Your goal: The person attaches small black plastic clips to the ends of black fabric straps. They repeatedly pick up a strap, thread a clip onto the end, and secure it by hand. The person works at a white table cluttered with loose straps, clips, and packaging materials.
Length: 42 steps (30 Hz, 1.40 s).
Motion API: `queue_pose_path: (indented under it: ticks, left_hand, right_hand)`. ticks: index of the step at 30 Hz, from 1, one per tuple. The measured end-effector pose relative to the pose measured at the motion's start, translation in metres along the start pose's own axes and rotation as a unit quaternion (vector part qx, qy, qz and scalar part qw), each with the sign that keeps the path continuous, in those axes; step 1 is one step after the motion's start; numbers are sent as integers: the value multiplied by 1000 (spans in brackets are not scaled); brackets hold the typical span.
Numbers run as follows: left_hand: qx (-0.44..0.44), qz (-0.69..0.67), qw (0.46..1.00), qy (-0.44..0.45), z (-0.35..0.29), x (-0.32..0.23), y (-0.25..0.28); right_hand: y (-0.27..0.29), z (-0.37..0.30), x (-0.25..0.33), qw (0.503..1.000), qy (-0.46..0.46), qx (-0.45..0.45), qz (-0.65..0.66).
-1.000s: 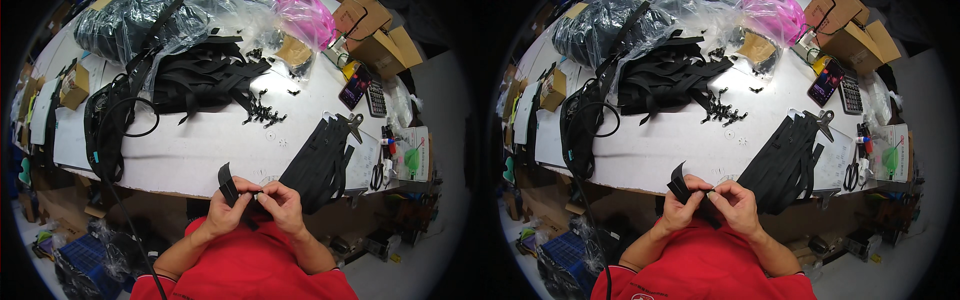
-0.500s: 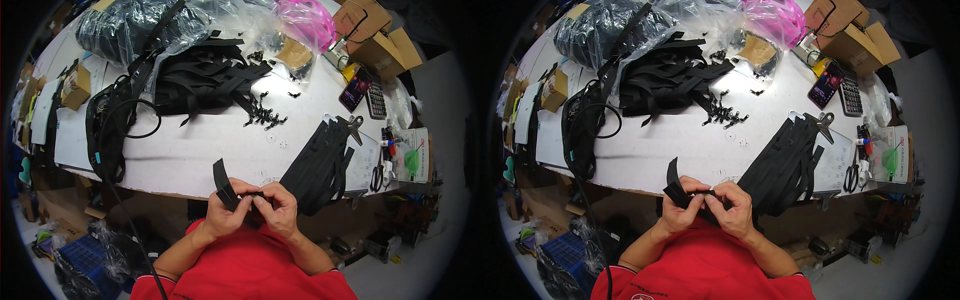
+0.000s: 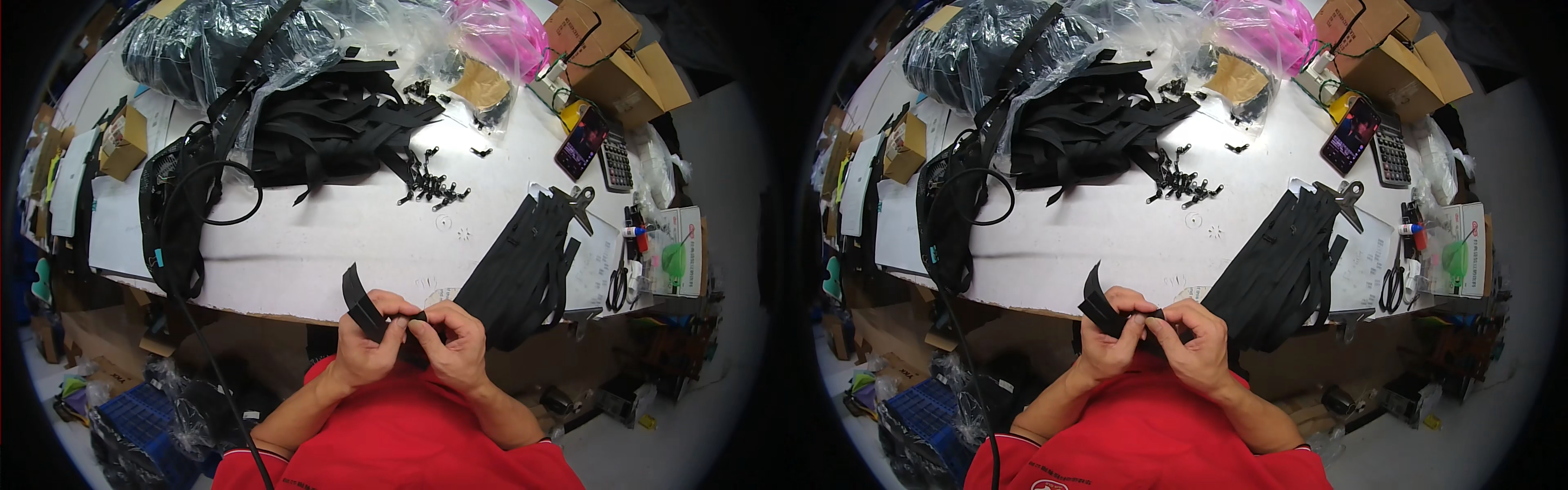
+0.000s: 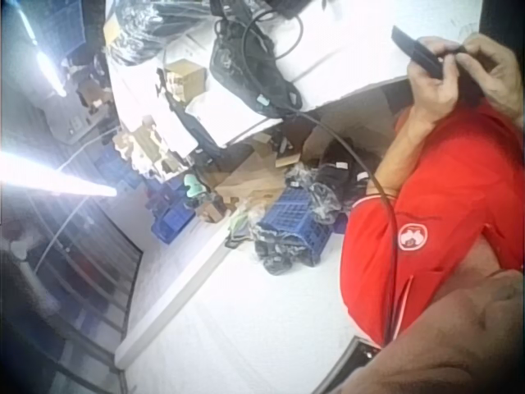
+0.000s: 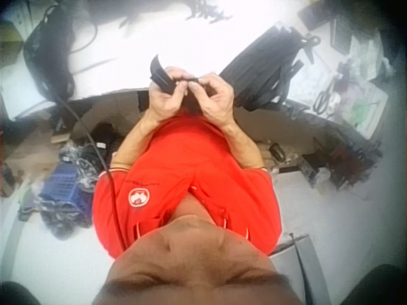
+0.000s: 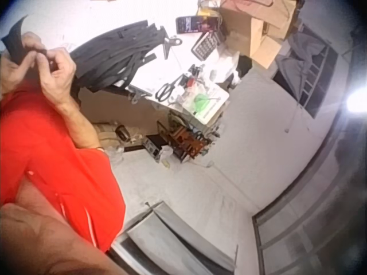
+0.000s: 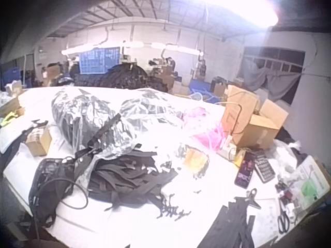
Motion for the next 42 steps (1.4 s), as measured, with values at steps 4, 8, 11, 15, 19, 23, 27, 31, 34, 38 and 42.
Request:
queue_pose_path:
  ticks: [4,8,11,15,19,23,27,31,34,38,42]
  left_hand:
    - [4,14,999,-51,-1,-2,3]
    - [16,19,997,-73,-3,-4,1]
    - [-5,-7,999,-52,-5,-4,0]
    - [8,112,989,-96,-4,-7,-4]
    - [-2,161,982,-98,-4,-1,-3]
    - [-24,-73,990,115,-8,11,-1]
    - [0,-122,972,202,-5,10,-1]
    - [3,-184,945,272,-8,6,-4]
    - [-2,-102,971,218,-7,7,-8]
    - [14,18,995,102,-2,4,-6]
    - [-6,-44,988,145,4,7,-5]
  right_hand:
    - [8,9,7,998,23,57,-28]
    - [14,12,-5,994,-20,74,72]
    - [14,11,0,992,-25,92,82]
    - [7,3,-5,990,-56,25,126]
    - [-6,-4,-8,982,-95,-44,160]
    - [0,0,-13,985,-27,-27,168]
    - [17,9,-2,994,105,9,35]
    - [18,11,8,983,182,3,12]
    - [14,5,-2,994,90,9,52]
    - [13,4,-6,997,14,37,66]
    - [8,-11,-5,992,-40,118,-17]
Point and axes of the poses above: each hand's wrist, its own z-axis towards the middle knuckle, its own y-axis out of the back of the hand, x = y × z, the point moved 4 cm from there along z, towards the middle knuckle, and after that the axes turned 10 degrees about -z, right-handed, at the moved point
